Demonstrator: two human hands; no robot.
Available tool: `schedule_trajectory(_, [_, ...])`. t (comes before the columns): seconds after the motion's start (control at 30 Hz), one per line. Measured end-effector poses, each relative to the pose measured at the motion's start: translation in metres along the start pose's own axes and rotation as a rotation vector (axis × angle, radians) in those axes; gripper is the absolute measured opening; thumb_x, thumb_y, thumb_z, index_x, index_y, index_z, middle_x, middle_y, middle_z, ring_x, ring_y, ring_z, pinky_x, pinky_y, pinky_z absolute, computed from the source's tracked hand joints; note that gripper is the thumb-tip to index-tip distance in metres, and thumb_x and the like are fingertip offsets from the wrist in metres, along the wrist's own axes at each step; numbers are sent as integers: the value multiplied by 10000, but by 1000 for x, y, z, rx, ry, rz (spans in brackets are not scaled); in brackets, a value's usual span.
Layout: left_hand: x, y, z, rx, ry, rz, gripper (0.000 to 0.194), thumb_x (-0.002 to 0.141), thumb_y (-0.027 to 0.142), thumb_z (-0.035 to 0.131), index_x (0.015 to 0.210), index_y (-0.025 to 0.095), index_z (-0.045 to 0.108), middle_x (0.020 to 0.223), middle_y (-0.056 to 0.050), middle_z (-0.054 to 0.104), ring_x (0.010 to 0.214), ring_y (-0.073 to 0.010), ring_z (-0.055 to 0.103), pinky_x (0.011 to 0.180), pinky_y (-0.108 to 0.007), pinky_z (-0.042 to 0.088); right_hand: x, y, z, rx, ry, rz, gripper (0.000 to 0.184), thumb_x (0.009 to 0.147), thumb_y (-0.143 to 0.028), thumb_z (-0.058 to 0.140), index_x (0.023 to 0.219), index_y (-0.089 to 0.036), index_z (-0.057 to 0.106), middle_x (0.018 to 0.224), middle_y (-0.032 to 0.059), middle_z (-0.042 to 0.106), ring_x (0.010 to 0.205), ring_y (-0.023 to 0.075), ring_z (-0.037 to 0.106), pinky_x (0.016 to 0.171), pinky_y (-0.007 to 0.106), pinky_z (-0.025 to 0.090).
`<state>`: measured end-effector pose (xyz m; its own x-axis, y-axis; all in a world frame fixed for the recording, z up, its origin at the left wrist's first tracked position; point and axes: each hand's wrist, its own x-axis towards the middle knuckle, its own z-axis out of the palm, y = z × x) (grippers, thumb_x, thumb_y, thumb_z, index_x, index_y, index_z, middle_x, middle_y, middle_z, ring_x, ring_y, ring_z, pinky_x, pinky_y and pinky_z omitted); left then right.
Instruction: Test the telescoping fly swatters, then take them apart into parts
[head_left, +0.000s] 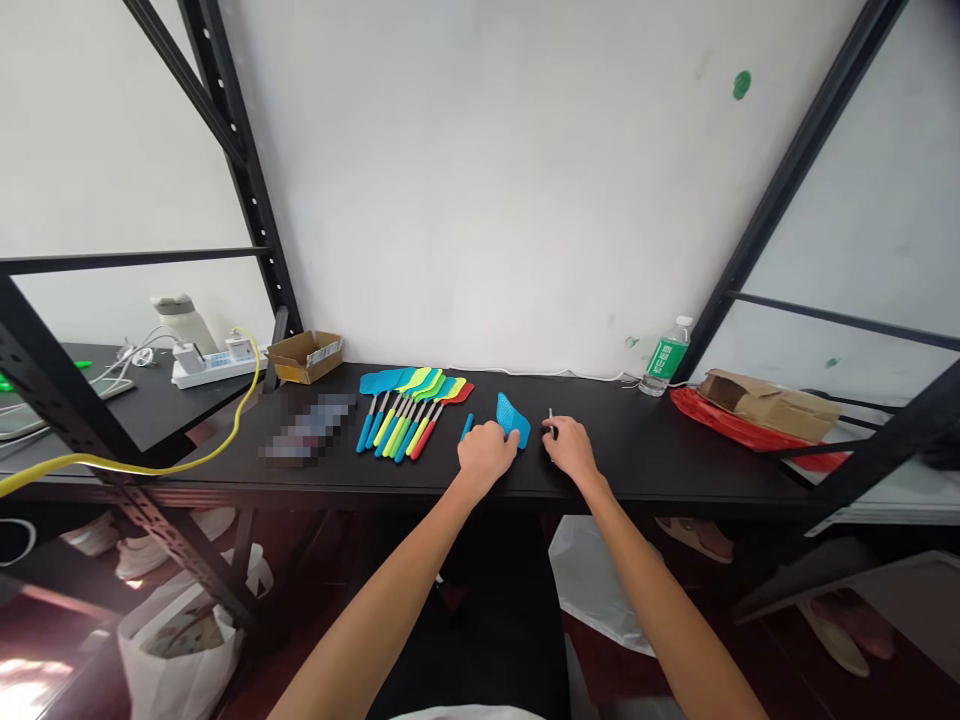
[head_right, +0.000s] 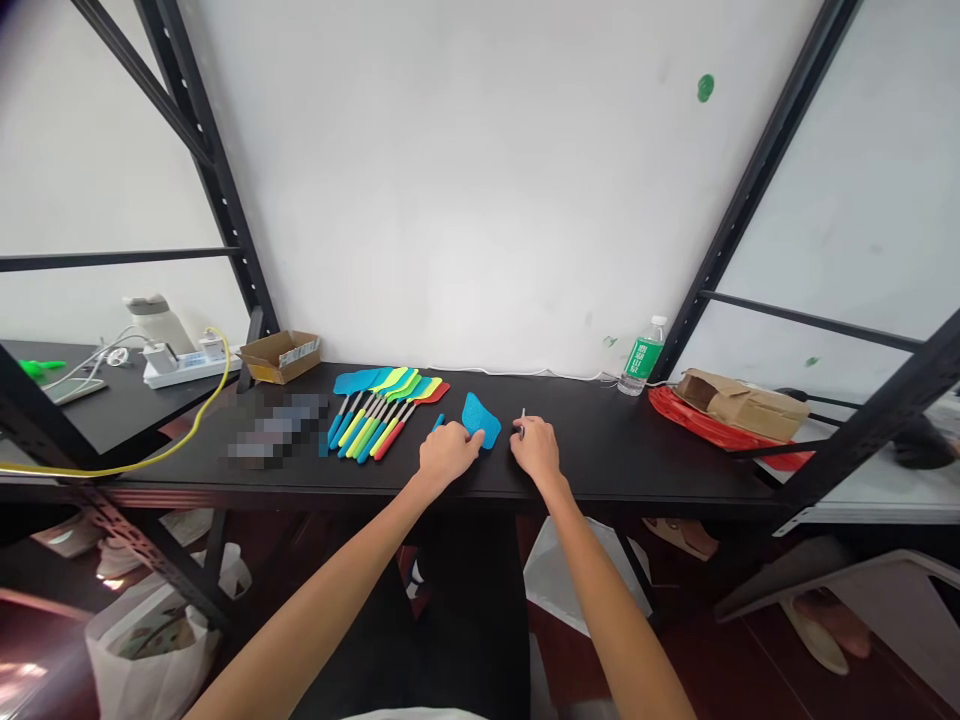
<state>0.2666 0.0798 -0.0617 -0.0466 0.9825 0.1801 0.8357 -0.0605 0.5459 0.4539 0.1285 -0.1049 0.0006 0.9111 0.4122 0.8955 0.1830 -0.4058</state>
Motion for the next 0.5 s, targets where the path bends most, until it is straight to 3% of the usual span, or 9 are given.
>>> schedule_trajectory(0.17, [6, 4, 10, 149, -19, 29, 377, 901, 488, 551, 854, 155, 723, 901, -165, 727, 910, -312, 699, 775, -380, 500, 2, 31, -14, 48, 13, -6, 318, 879, -172, 531, 1115, -183, 745, 1205, 85, 697, 1132, 261, 625, 1017, 352, 429])
schedule_trajectory(0.27, [0, 4, 11, 204, -15, 119, 385, 941, 459, 493, 845, 166, 724, 897, -147, 717, 902, -297, 690, 768, -370, 490, 1, 32, -13, 44, 5, -25, 313, 868, -196, 559, 1122, -195, 742, 1208, 79, 696, 1142, 269, 613, 1014, 363, 429])
schedule_trajectory(0.37, [-7, 6, 11, 241, 12, 262, 336, 976, 371, 437, 972, 192, 721, 1028, -126, 699, 1035, -291, 644, 846, -375, 470, 0, 28, -8, 16, 5, -33, 319, 857, -200, 575, 1133, -195, 735, 1216, 91, 684, 1143, 270, 601, 1022, 369, 417])
schedule_trajectory(0.5, [-18, 5, 11, 279, 8, 429, 326, 935, 404, 539, 1155, 210, 679, 1204, -121, 643, 1154, -318, 569, 957, -424, 424, -3, 26, -7, 24, -8, -55, 315, 874, -211, 563, 1143, -192, 725, 1223, 93, 674, 1149, 261, 592, 1036, 366, 405])
